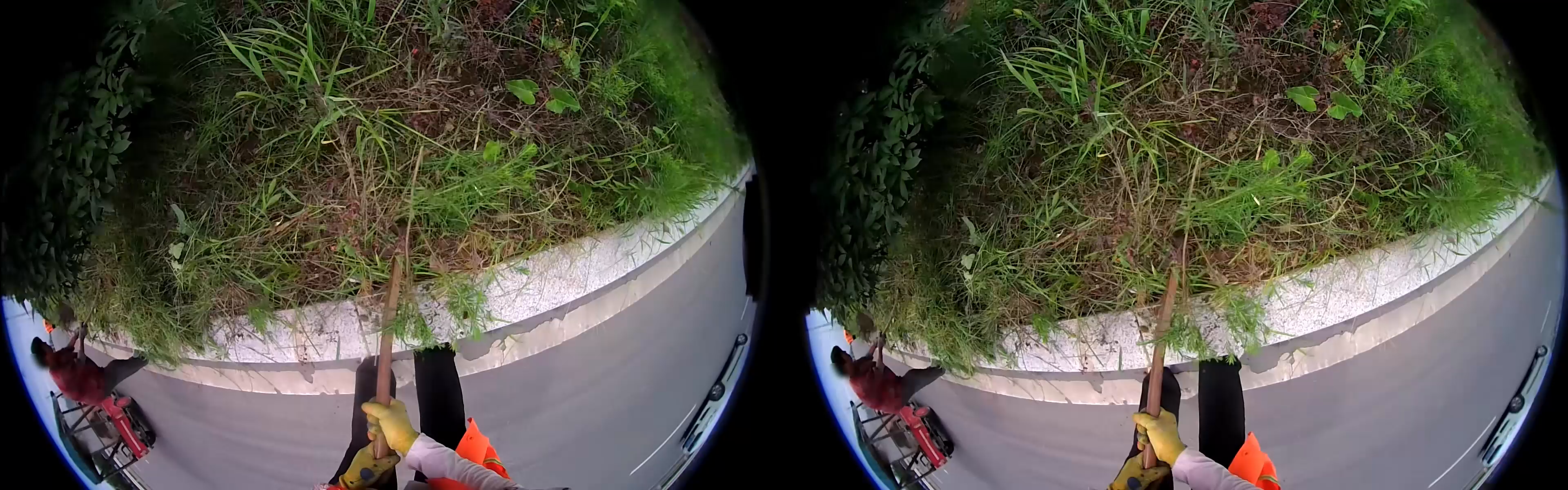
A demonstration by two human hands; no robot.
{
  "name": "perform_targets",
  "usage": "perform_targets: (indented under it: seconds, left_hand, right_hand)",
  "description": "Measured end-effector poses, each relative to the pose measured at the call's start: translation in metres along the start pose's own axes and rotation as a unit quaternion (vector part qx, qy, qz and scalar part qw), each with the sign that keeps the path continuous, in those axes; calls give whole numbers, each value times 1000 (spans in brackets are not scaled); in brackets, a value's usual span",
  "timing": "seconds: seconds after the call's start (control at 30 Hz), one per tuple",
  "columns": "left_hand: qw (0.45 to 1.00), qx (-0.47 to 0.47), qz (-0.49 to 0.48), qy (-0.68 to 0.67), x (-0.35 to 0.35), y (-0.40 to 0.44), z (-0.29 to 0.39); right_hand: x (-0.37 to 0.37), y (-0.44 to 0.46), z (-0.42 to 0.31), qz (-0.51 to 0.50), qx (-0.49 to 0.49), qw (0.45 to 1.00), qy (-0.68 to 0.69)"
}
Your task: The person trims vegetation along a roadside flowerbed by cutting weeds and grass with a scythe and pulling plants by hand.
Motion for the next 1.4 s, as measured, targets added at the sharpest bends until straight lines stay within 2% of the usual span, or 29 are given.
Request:
perform_targets:
  seconds: [0.03,0.1,0.17,0.2,0.23,0.3,0.37,0.43,0.5,0.53,0.57,0.6,0.63,0.67,0.7,0.73,0.77,0.8,0.87,0.9,0.93,1.0,1.13,1.17,1.2,1.23,1.27,1.3,1.4]
  left_hand:
    - [995,76,29,60,0,15,-15]
    - [991,-116,-63,0,19,30,11]
    - [999,-20,-33,8,27,47,23]
    - [996,-40,-71,-29,31,48,22]
    - [990,-58,-109,-66,36,49,21]
    - [988,-28,-128,-80,43,44,12]
    - [986,1,-142,-93,40,36,17]
    - [961,-37,-237,-138,41,36,31]
    - [979,32,-188,76,31,52,68]
    - [942,308,-74,110,26,66,94]
    - [943,267,-85,179,30,101,90]
    - [932,233,-61,270,15,92,147]
    - [932,213,-49,289,3,109,174]
    - [909,252,-21,330,-11,130,200]
    - [920,273,-13,282,-40,150,212]
    - [968,231,-54,82,-87,170,207]
    - [973,155,-87,-147,-135,175,181]
    - [951,99,-64,-284,-175,163,141]
    - [957,43,120,-261,-228,103,37]
    - [954,-1,197,-227,-233,65,-19]
    - [948,-47,242,-203,-226,26,-70]
    - [942,-93,263,-187,-204,-19,-130]
    - [964,-40,181,-193,-160,-19,-101]
    - [966,-56,118,-226,-146,-13,-65]
    - [971,-9,100,-217,-137,-2,-40]
    - [975,-17,106,-197,-127,9,-29]
    - [971,109,149,-149,-118,15,-8]
    - [990,67,112,-60,-108,24,-2]
    - [982,126,89,105,-80,60,37]
  right_hand:
    - [-9,11,-9,20,-32,999,-29]
    - [-21,18,-46,54,-133,985,-94]
    - [-26,14,-77,84,-246,957,-128]
    - [-29,9,-82,76,-258,961,-73]
    - [-30,2,-83,61,-227,972,-10]
    - [-38,-6,-74,43,-167,984,50]
    - [-38,-12,-67,63,-184,980,29]
    - [-37,-16,-77,100,-246,964,35]
    - [-32,-5,-97,112,-290,945,104]
    - [-36,10,-110,99,-311,935,138]
    - [-39,33,-124,82,-319,930,165]
    - [-13,38,-145,87,-305,933,172]
    - [14,43,-167,91,-292,935,179]
    - [42,75,-178,68,-304,934,176]
    - [71,106,-189,44,-316,932,172]
    - [100,136,-199,20,-327,929,169]
    - [143,170,-182,12,-319,943,92]
    - [173,188,-134,-1,-287,958,21]
    - [203,170,35,-66,-162,975,-135]
    - [197,139,106,-94,-95,980,-150]
    - [178,97,158,-129,-60,979,-148]
    - [152,38,196,-141,10,978,-154]
    - [141,44,134,-118,-45,979,-157]
    - [140,45,100,-103,-75,980,-155]
    - [135,45,70,-103,-106,979,-143]
    - [125,44,47,-102,-135,977,-132]
    - [111,44,31,-89,-184,971,-126]
    - [99,45,14,-77,-232,962,-123]
    - [66,46,-39,31,-285,950,-126]
Point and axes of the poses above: each hand's wrist, its own y-axis towards the middle knuckle, its own x-axis out of the palm, z = x × y, the point moved 6 cm from there along y, towards the middle knuckle, and after that the axes turned 14 degrees about -x, right-handed, at the moved point
